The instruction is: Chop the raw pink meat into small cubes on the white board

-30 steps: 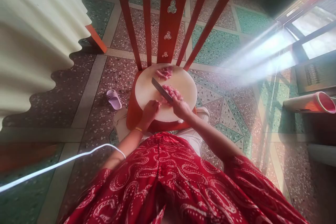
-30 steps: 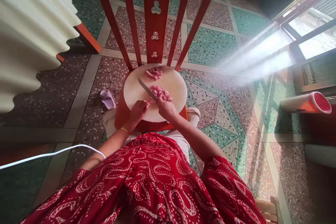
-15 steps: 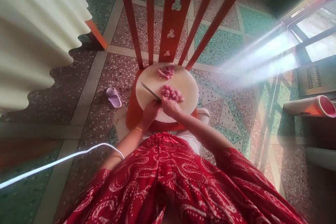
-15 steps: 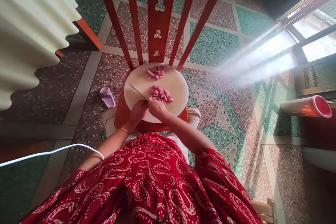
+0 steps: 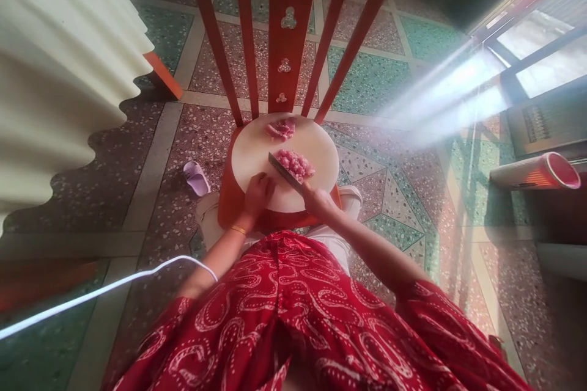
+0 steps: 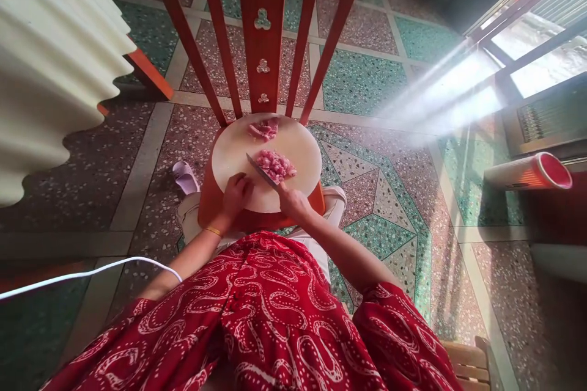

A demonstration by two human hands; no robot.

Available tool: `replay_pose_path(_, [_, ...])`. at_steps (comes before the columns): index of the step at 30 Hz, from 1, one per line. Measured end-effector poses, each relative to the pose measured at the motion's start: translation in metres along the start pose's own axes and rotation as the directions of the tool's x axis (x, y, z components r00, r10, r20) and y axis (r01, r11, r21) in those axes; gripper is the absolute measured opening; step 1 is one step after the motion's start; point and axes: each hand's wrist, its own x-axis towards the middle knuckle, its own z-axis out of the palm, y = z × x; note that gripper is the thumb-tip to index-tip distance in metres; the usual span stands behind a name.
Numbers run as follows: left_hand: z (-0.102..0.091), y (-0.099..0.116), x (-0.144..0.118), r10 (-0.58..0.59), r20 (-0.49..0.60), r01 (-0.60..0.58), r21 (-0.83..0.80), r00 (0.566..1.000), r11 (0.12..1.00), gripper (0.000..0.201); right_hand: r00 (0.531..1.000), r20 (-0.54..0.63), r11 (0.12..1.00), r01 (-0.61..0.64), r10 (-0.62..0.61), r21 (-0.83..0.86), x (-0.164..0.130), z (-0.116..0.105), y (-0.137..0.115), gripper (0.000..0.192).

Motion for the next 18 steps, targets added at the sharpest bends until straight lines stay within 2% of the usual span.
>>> replay_pose_path(3, [-0.004,0.005,-0.004,-0.018,-0.009,0.017,-0.016,1.0,1.0,0.023,0.998,-0.04,0.998,0.047,-0.045,0.034,-0.002,0.003,-0.013,0.057])
replay_pose_path(10, [-0.002,0.004,-0.001,0.012,0.04,-0.012,-0.024,0.999,1.0,0.022,0.999,0.002,0.997,0.043,-0.043,0.058,0.014,0.011,-0.03,0.037])
replay_pose_path(13, [-0.001,0.001,0.0,0.002,0.062,0.001,-0.05,0.998,0.999,0.022,0.995,-0.035,0.993,0.093,-0.091,0.067,0.038,0.001,-0.045,0.039])
replay_pose_path(18, [-0.002,0.0,0.002,-0.024,0.101,0.03,-0.053,0.995,0.998,0.026,0.988,-0.082,0.991,0.134,-0.132,0.025,0.072,-0.022,-0.076,0.03])
